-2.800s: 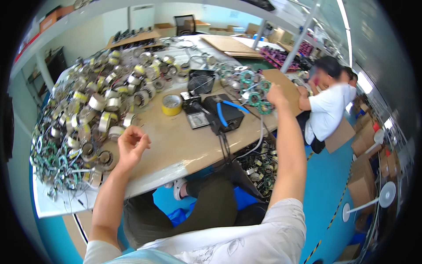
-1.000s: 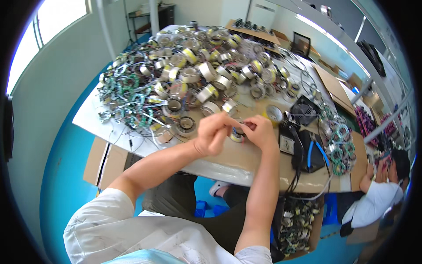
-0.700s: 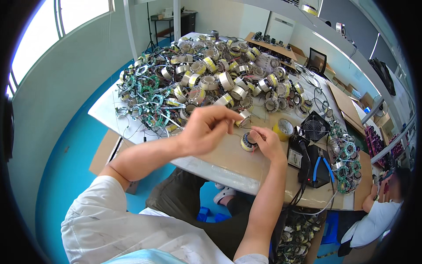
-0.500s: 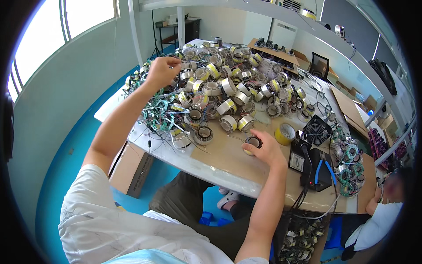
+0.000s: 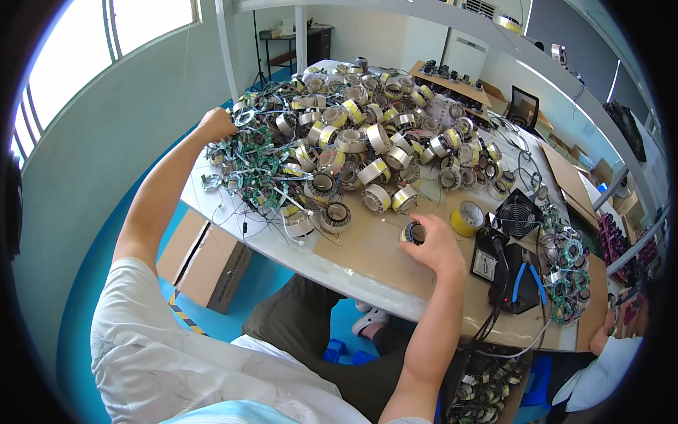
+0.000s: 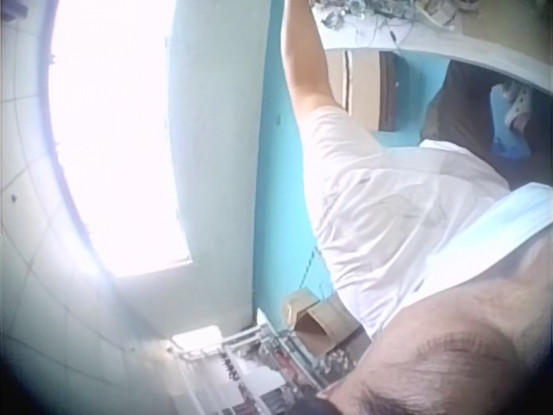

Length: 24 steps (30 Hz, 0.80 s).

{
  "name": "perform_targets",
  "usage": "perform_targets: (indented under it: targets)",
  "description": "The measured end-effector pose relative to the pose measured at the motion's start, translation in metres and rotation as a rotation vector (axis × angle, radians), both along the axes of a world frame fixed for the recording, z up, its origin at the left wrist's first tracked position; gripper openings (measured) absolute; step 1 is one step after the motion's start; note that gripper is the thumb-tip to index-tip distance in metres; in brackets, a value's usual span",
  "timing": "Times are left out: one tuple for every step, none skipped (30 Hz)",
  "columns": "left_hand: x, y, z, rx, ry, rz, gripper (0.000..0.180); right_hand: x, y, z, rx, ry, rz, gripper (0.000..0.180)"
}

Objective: Soldering wires to circuit boards and assembling small electronic motor components on a production line.

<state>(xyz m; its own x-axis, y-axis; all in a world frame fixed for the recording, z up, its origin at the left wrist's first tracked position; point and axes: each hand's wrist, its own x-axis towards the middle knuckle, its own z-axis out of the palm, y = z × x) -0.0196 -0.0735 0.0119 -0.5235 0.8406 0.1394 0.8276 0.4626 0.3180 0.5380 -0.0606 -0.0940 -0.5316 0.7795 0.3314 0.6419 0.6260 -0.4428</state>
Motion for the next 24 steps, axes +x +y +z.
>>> perform_targets:
  targets:
    - [-0.002,-0.002,0.003,0.034,-0.037,-0.003,0.026,0.0,0.0,0.001,-0.015,-0.001,-0.003,0.062]
    - [-0.003,-0.001,0.007,0.064,-0.079,0.056,0.026,0.001,0.0,-0.001,-0.019,-0.003,-0.003,0.062]
    - [-0.003,-0.004,0.016,0.13,-0.12,0.066,0.026,0.002,0.002,-0.003,-0.02,0.009,0.005,0.062]
    - [-0.01,-0.008,0.023,0.197,-0.161,0.079,0.027,0.002,0.002,-0.004,-0.02,0.019,0.016,0.063]
    - [-0.032,-0.004,0.024,0.318,-0.126,0.048,0.027,0.0,0.002,-0.003,-0.02,0.021,0.018,0.063]
    - [-0.007,-0.011,0.036,0.438,-0.117,0.016,0.027,0.004,0.0,-0.003,-0.022,0.009,-0.002,0.062]
    - [0.019,-0.022,0.051,0.56,-0.104,-0.009,0.028,0.005,-0.001,-0.002,-0.024,-0.001,-0.015,0.062]
    - [0.021,-0.024,0.05,0.712,-0.056,-0.063,0.028,0.003,-0.001,-0.001,-0.026,0.003,-0.009,0.062]
    - [0.026,-0.024,0.052,0.772,-0.023,-0.127,0.029,0.006,-0.001,0.0,-0.014,0.017,-0.005,0.061]
    - [0.031,-0.025,0.055,0.831,0.011,-0.191,0.031,0.007,-0.001,0.001,-0.001,0.031,-0.002,0.061]
    - [0.037,-0.031,0.056,0.921,-0.127,-0.24,0.027,0.006,-0.003,0.002,-0.032,0.019,-0.02,0.06]
    - [0.055,-0.033,0.059,0.98,-0.179,-0.346,0.023,0.011,0.0,0.003,-0.027,0.024,-0.042,0.06]
    - [0.076,-0.043,0.06,1.034,-0.232,-0.45,0.019,0.014,0.001,0.001,-0.013,0.028,-0.044,0.059]
    - [0.1,-0.056,0.061,1.039,-0.351,-0.595,0.012,0.016,0.0,-0.001,-0.003,0.028,-0.04,0.058]
    - [0.114,-0.063,0.057,1.013,-0.472,-0.73,0.011,0.015,0.001,0.0,-0.003,0.033,-0.046,0.058]
    - [0.132,-0.07,0.055,0.972,-0.571,-0.803,0.013,0.014,0.002,0.001,-0.032,0.036,-0.024,0.058]
    - [0.16,-0.07,0.051,0.874,-0.632,-0.86,0.012,0.026,-0.003,0.0,-0.064,0.04,-0.042,0.057]
    - [0.181,-0.077,0.049,0.793,-0.753,-0.848,0.01,0.028,-0.003,-0.001,-0.065,0.043,-0.064,0.057]
    - [0.201,-0.081,0.044,0.712,-0.875,-0.912,0.009,0.029,-0.001,-0.004,-0.056,0.034,-0.028,0.058]
    - [0.214,-0.081,0.037,0.571,-0.887,-0.924,0.009,0.032,-0.001,-0.005,-0.047,0.024,0.004,0.058]
    - [0.229,-0.084,0.031,0.485,-0.954,-0.89,0.009,0.031,0.0,-0.003,-0.063,0.01,0.043,0.058]
    - [0.242,-0.085,0.023,0.441,-0.953,-0.861,0.01,0.029,0.001,0.0,-0.101,0.02,0.077,0.058]
    - [0.252,-0.083,0.015,0.378,-1.012,-0.873,0.012,0.029,0.003,0.001,-0.14,0.031,0.108,0.058]
    - [0.265,-0.079,0.007,0.321,-1.017,-0.857,0.013,0.031,0.005,0.0,-0.148,0.043,0.159,0.062]
